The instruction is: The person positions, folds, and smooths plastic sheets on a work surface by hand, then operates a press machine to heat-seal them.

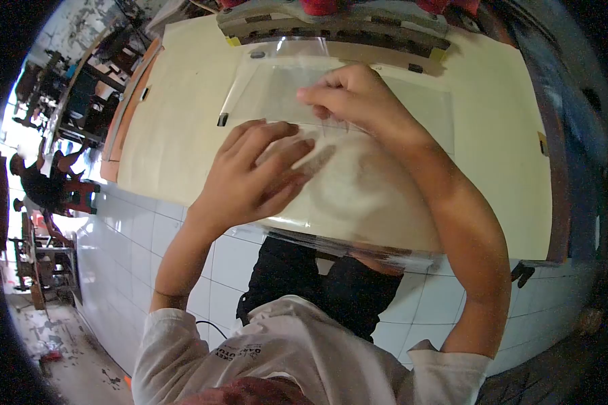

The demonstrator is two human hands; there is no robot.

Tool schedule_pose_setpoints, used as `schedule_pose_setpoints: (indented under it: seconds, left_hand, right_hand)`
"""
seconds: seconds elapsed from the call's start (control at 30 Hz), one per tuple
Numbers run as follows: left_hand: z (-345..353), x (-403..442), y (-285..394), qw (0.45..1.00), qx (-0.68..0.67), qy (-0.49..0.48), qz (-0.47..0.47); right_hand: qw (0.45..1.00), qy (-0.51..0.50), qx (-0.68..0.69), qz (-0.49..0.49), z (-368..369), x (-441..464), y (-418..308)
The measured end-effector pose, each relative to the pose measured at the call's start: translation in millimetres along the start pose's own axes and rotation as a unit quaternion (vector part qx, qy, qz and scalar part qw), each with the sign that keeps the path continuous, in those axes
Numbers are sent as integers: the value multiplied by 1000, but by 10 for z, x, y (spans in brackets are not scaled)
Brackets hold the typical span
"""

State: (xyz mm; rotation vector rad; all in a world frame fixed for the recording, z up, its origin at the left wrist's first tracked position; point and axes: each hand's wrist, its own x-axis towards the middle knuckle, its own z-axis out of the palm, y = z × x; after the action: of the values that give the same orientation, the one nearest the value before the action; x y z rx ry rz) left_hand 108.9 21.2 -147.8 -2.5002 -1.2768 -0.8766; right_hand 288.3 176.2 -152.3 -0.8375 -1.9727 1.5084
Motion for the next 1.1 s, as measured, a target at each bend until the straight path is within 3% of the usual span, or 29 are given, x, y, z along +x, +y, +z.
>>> schedule_pose_setpoints:
  seconds: [0.1,0.2,0.3,0.43,0.6,0.73,0.8,1.1]
  left_hand:
    - [-4,-110,-33,998,-2,17,-54]
    - [47,-159,-49,996,1,56,-74]
    - [57,-211,-41,973,69,115,-189]
    - [119,-209,-122,961,45,148,-231]
    - [155,-188,-110,956,101,4,-276]
    - [154,-194,-124,953,72,20,-293]
    - [131,-197,-118,954,64,11,-292]
    - [140,-219,-148,966,42,-9,-254]
  right_hand:
    - [997,-34,48,44,-41,-28,-61]
    - [996,-54,57,40,-83,-38,-71]
    - [995,-30,78,52,-36,-130,-230]
    - [995,-50,81,38,-119,-135,-199]
    - [994,-4,101,45,-153,-271,-429]
    - [998,0,-12,56,-355,-305,-592]
    - [993,30,-20,110,-405,-425,-650]
    - [975,118,24,186,-744,-841,-352]
